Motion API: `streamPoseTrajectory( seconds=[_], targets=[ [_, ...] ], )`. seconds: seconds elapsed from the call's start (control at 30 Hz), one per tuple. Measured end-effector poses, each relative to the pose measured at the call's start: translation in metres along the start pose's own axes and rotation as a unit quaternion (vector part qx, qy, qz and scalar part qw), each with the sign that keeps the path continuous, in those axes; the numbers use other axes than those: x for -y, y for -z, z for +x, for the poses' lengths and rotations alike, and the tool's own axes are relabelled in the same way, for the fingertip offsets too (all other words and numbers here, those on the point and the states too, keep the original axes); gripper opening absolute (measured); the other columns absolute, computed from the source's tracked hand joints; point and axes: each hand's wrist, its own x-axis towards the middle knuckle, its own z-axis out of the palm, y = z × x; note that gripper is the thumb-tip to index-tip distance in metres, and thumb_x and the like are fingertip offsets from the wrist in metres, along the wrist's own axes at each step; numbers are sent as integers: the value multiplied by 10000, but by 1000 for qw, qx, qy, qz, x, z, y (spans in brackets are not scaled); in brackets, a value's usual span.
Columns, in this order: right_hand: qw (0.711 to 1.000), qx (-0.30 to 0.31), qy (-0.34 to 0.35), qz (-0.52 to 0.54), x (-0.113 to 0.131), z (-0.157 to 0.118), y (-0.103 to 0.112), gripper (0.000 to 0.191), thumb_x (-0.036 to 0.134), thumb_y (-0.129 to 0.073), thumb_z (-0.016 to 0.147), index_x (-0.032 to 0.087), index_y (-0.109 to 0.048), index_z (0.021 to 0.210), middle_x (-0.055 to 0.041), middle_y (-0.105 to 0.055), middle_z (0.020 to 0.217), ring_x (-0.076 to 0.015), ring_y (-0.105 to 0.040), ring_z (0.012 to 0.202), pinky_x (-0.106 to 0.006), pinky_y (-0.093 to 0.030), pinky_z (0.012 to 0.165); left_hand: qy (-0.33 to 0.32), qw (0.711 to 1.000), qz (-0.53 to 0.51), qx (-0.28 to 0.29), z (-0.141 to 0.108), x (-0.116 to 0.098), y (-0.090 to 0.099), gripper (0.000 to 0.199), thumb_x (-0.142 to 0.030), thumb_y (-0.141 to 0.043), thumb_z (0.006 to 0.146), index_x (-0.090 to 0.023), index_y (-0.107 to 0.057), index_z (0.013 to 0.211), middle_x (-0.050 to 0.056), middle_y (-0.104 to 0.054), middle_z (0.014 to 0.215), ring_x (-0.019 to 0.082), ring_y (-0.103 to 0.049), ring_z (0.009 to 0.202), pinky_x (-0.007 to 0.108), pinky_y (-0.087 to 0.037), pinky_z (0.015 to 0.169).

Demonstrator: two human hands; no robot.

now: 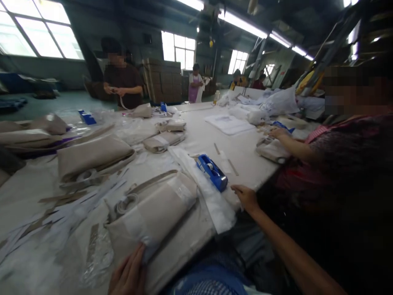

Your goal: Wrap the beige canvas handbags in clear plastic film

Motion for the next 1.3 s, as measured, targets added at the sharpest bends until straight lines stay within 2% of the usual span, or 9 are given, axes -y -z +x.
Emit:
streamPoseTrajectory(
  seconds=[0.07,0.13,0.27,0.43,0.63,0.83,0.93,1.13,1.3],
  targets=[
    [997,23,57,-44,6,-4,15,179,259,-645,836,226,-791,935,-72,-775,1022,-230,-714,967,-338,-541,893,62,998,1,9,0,-7,4,690,-165,-492,927,-297,-233,1553,16,-673,1288,218,-650,1082,360,-497,990],
    [973,58,192,-115,24,-5,26,202,182,-619,878,250,-788,967,-57,-776,1022,-206,-709,970,-314,-531,907,108,994,-1,8,0,-14,6,627,-207,-514,943,-293,-313,1530,12,-665,1300,226,-639,1076,365,-481,997],
    [865,120,454,-177,77,-6,19,243,197,-547,969,272,-773,1015,-36,-785,975,-171,-716,846,-296,-556,823,146,989,-4,2,2,-21,8,575,-192,-541,936,-281,-403,1487,-2,-673,1286,211,-628,1072,327,-492,969],
    [786,251,559,-81,147,-27,-41,232,265,-530,990,284,-761,989,-19,-779,884,-146,-701,766,-255,-537,719,213,976,-27,23,6,-30,13,516,-124,-542,900,-267,-511,1395,3,-689,1254,218,-618,1085,307,-554,905],
    [670,449,591,-31,222,-52,-128,240,362,-569,954,229,-747,863,-14,-727,746,-134,-655,666,-227,-458,614,307,949,-54,41,7,-35,13,603,-65,-587,838,-252,-497,1404,41,-714,1118,192,-640,1065,264,-583,853],
    [565,465,657,-184,265,-58,-201,126,285,-703,810,240,-751,702,-17,-740,688,-148,-633,589,-241,-375,533,340,935,-93,24,8,-37,13,776,-11,-572,795,-285,-367,1491,23,-694,1170,179,-653,1063,262,-580,875],
    [545,442,661,-265,276,-65,-218,64,275,-766,742,231,-777,697,-58,-739,653,-187,-653,590,-268,-406,562,353,930,-101,16,6,-37,11,811,-8,-563,792,-300,-326,1510,16,-697,1163,175,-659,1050,264,-579,885],
    [524,446,644,-333,293,-65,-229,246,431,-797,736,189,-785,777,-116,-749,707,-275,-708,715,-323,-463,637,345,933,-98,20,1,-36,6,694,-33,-572,828,-257,-404,1464,31,-692,1183,184,-636,1103,292,-560,947],
    [582,414,598,-364,298,-45,-240,650,662,-769,677,123,-712,1036,-175,-758,874,-326,-720,808,-324,-462,640,330,936,-114,39,2,-35,8,606,-48,-595,839,-241,-474,1400,26,-688,1198,203,-603,1148,325,-551,975]
  ],
)
